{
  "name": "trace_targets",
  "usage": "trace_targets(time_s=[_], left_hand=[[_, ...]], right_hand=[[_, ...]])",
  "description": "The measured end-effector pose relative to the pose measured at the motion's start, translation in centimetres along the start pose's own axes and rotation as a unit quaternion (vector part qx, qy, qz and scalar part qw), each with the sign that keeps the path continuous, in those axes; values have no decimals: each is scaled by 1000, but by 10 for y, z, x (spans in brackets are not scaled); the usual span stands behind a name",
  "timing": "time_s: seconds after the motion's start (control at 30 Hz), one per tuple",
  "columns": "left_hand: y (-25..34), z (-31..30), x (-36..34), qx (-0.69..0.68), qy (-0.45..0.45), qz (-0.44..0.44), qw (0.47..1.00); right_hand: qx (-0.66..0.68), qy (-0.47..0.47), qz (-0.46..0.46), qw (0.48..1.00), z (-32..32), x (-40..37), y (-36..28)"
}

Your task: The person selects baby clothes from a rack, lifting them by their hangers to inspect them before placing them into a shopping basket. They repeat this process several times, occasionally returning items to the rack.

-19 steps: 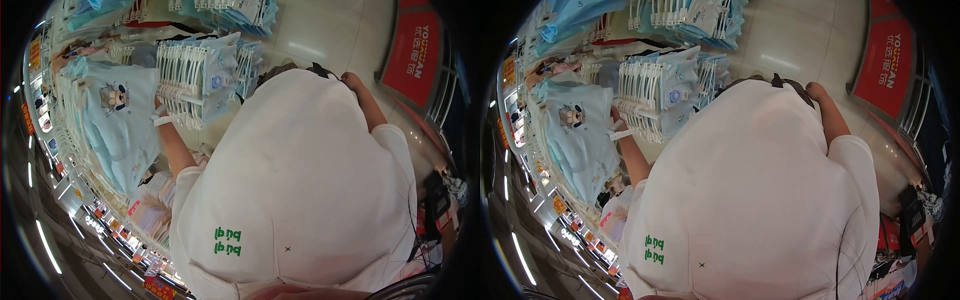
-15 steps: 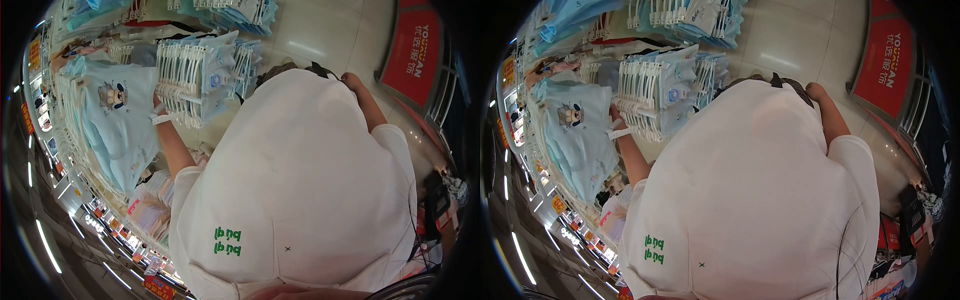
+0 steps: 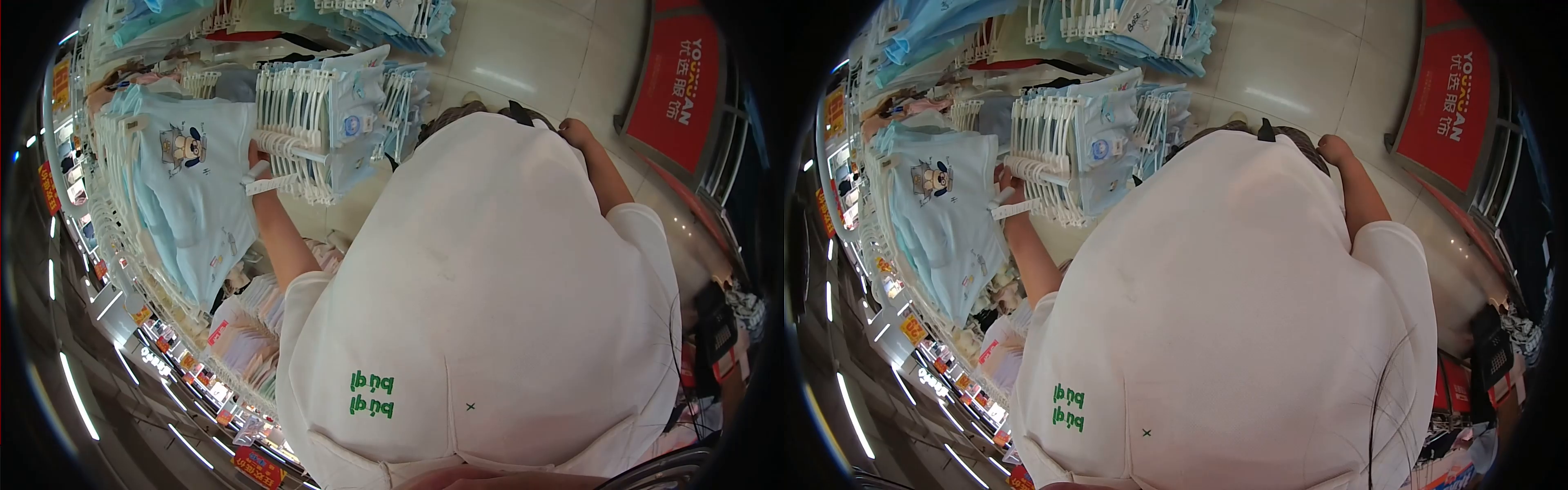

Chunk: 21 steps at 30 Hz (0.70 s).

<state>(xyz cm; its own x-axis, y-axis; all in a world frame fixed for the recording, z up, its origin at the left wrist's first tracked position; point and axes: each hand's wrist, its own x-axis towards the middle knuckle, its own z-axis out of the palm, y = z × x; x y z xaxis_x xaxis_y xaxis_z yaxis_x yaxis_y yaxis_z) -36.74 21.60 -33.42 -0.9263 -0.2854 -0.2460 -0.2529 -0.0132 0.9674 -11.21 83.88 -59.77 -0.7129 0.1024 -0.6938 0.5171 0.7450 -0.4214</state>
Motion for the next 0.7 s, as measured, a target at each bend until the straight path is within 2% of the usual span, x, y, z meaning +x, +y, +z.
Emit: trace_targets(time_s=[0.07, 0.17, 0.27, 0.33, 0.47, 0.53, 0.57, 0.63, 0.7], left_hand=[[13, 29, -27, 18, 23, -11, 1000], [17, 37, -40, 34, 50, -20, 998], [14, 33, -38, 62, 50, 1, 997], [11, 28, -34, 206, 52, 41, 976], [11, 34, -41, 213, 46, 71, 973], [0, 22, -39, 281, -14, 101, 954], [2, 24, -45, 280, -14, 100, 955], [7, 25, -60, 277, -117, 107, 948], [21, 35, -70, 328, -134, 98, 930]], right_hand=[[2, 10, -10, 1000, 2, -2, 0], [-18, -8, -14, 1000, 0, -6, -5], [-6, 27, -24, 999, 2, -7, -2], [-5, 22, -30, 999, -3, -8, -3], [-6, 13, -14, 1000, -11, -8, -4], [0, 14, -6, 1000, -12, -7, -2], [-1, 14, -6, 1000, -12, -7, -1], [-2, 15, -5, 1000, -13, -6, -1], [-23, -15, -2, 1000, -18, -4, -5]])
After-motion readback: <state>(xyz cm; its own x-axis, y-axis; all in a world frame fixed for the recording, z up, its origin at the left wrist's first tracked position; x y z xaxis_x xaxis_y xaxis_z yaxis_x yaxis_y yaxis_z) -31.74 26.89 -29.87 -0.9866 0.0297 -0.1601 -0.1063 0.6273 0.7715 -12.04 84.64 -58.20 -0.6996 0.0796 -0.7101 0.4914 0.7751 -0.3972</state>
